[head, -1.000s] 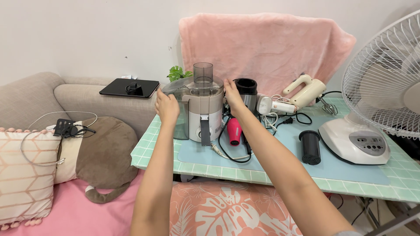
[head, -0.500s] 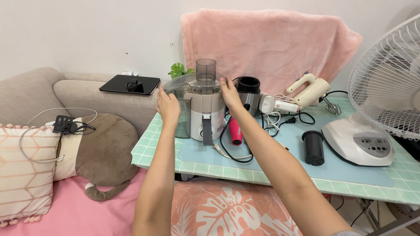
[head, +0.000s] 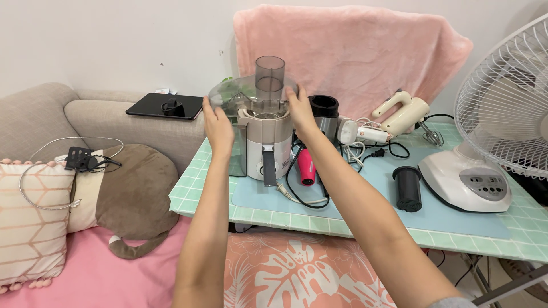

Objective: The person reassembles a white table fan by attaching the central hub, securing the front grille, and adjusting the base. They then disassemble a food processor by removing the lid and inner bowl, placing parts on the table.

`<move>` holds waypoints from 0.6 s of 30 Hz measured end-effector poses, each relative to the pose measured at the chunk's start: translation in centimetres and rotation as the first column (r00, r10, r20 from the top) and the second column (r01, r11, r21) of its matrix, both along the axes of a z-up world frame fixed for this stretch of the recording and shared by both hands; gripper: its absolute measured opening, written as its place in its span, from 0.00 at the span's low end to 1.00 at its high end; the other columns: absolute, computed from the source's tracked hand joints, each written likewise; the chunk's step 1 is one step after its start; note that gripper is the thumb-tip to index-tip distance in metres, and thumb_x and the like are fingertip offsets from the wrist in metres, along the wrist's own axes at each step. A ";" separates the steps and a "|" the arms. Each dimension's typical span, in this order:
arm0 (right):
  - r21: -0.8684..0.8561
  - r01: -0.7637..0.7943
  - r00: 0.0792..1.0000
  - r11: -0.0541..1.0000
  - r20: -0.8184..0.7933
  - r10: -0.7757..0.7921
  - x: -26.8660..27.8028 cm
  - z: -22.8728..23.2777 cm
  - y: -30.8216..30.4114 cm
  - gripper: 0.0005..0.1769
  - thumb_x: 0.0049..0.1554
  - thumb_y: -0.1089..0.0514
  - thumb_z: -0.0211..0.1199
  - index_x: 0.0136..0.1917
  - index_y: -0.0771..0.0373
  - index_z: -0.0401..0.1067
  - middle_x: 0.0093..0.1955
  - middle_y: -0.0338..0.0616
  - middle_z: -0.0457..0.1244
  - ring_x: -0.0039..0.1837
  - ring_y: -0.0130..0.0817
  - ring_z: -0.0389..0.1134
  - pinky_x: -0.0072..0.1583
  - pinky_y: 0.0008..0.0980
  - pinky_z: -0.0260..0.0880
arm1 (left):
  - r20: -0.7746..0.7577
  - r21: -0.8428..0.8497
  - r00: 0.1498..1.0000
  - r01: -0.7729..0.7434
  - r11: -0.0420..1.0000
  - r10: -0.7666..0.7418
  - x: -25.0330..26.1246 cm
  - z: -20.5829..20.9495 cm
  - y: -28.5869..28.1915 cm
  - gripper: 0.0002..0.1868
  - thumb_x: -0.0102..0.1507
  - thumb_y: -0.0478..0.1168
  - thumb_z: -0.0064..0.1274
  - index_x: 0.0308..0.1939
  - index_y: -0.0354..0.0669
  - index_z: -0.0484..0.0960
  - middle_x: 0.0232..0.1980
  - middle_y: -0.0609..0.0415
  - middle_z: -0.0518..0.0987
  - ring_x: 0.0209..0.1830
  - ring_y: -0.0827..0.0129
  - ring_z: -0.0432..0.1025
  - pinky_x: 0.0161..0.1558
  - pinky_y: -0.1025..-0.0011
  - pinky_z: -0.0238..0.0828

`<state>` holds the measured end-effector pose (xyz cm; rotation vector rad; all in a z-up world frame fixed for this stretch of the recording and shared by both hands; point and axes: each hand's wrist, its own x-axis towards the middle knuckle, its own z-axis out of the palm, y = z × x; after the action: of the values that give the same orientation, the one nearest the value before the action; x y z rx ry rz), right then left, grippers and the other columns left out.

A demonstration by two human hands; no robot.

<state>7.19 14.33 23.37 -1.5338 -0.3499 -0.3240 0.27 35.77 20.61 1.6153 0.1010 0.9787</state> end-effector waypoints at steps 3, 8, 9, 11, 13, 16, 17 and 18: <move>0.122 -0.050 0.998 0.991 0.056 0.044 0.2 0.3 -0.8 0.43 0.62 0.42 0.54 0.81 0.64 0.45 0.83 0.54 0.46 0.81 0.45 0.51 0.75 0.38 0.53 | 0.097 -0.002 0.995 0.020 1.000 -0.020 -0.4 1.4 -0.9 0.30 0.71 0.40 0.33 0.77 0.33 0.56 0.78 0.36 0.61 0.77 0.47 0.58 0.73 0.61 0.54; 0.188 -0.018 0.999 0.982 0.029 0.012 -0.6 1.2 -3.6 0.40 0.62 0.45 0.52 0.81 0.61 0.46 0.79 0.52 0.51 0.76 0.42 0.55 0.72 0.37 0.54 | 0.229 -0.041 0.974 0.008 0.999 0.001 -2.0 4.2 -4.4 0.29 0.71 0.38 0.36 0.76 0.32 0.58 0.76 0.34 0.65 0.75 0.47 0.63 0.71 0.61 0.58; 0.215 -0.022 1.000 0.976 0.008 0.020 -0.9 1.2 -4.4 0.40 0.62 0.46 0.52 0.81 0.60 0.46 0.78 0.51 0.52 0.74 0.42 0.56 0.71 0.37 0.55 | 0.204 -0.071 0.979 0.023 0.997 -0.008 -2.4 4.7 -5.4 0.29 0.71 0.38 0.36 0.76 0.33 0.59 0.74 0.35 0.67 0.72 0.49 0.66 0.70 0.62 0.60; 0.206 0.025 0.997 0.978 0.060 -0.038 -1.1 1.1 -6.4 0.38 0.63 0.47 0.53 0.81 0.60 0.47 0.78 0.49 0.52 0.74 0.40 0.56 0.70 0.36 0.57 | 0.080 -0.184 0.994 0.094 0.978 -0.081 -3.2 5.1 -7.4 0.29 0.71 0.38 0.37 0.78 0.37 0.59 0.69 0.33 0.73 0.65 0.46 0.70 0.65 0.61 0.64; 0.242 0.027 0.996 0.970 0.071 -0.045 -1.4 0.5 -8.7 0.38 0.64 0.48 0.53 0.82 0.60 0.48 0.76 0.52 0.54 0.71 0.40 0.57 0.67 0.37 0.59 | -0.105 -0.360 0.968 0.176 0.916 -0.227 -3.5 5.2 -9.2 0.31 0.72 0.37 0.38 0.81 0.45 0.59 0.60 0.27 0.79 0.54 0.37 0.73 0.58 0.58 0.68; 0.353 -0.019 0.998 0.936 0.056 0.000 -1.8 -0.9 -12.4 0.38 0.64 0.51 0.54 0.82 0.59 0.47 0.72 0.54 0.57 0.67 0.40 0.58 0.63 0.40 0.61 | 0.167 -0.159 0.974 0.181 0.971 -0.154 -3.0 4.5 -11.7 0.28 0.71 0.38 0.45 0.77 0.37 0.64 0.58 0.40 0.81 0.51 0.62 0.74 0.58 0.70 0.70; 0.382 -0.024 0.998 0.924 0.065 -0.001 -2.1 -1.7 -13.8 0.37 0.63 0.52 0.55 0.81 0.58 0.46 0.73 0.49 0.55 0.69 0.37 0.57 0.64 0.39 0.61 | 0.224 -0.175 0.952 0.250 0.952 -0.209 -2.6 3.9 -12.6 0.28 0.71 0.37 0.46 0.76 0.36 0.64 0.62 0.42 0.78 0.55 0.63 0.73 0.60 0.69 0.69; 0.410 -0.030 0.997 0.911 0.075 -0.001 -2.4 -2.6 -15.1 0.37 0.62 0.52 0.55 0.80 0.57 0.46 0.75 0.43 0.53 0.72 0.34 0.56 0.65 0.39 0.61 | 0.281 -0.187 0.924 0.319 0.929 -0.260 -2.2 3.2 -13.7 0.28 0.70 0.36 0.46 0.75 0.35 0.63 0.66 0.45 0.75 0.59 0.63 0.73 0.62 0.69 0.68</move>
<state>4.84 -0.72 20.72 -1.1052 -0.3261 -0.4151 -1.95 22.09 23.82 1.2392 -0.1911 0.8947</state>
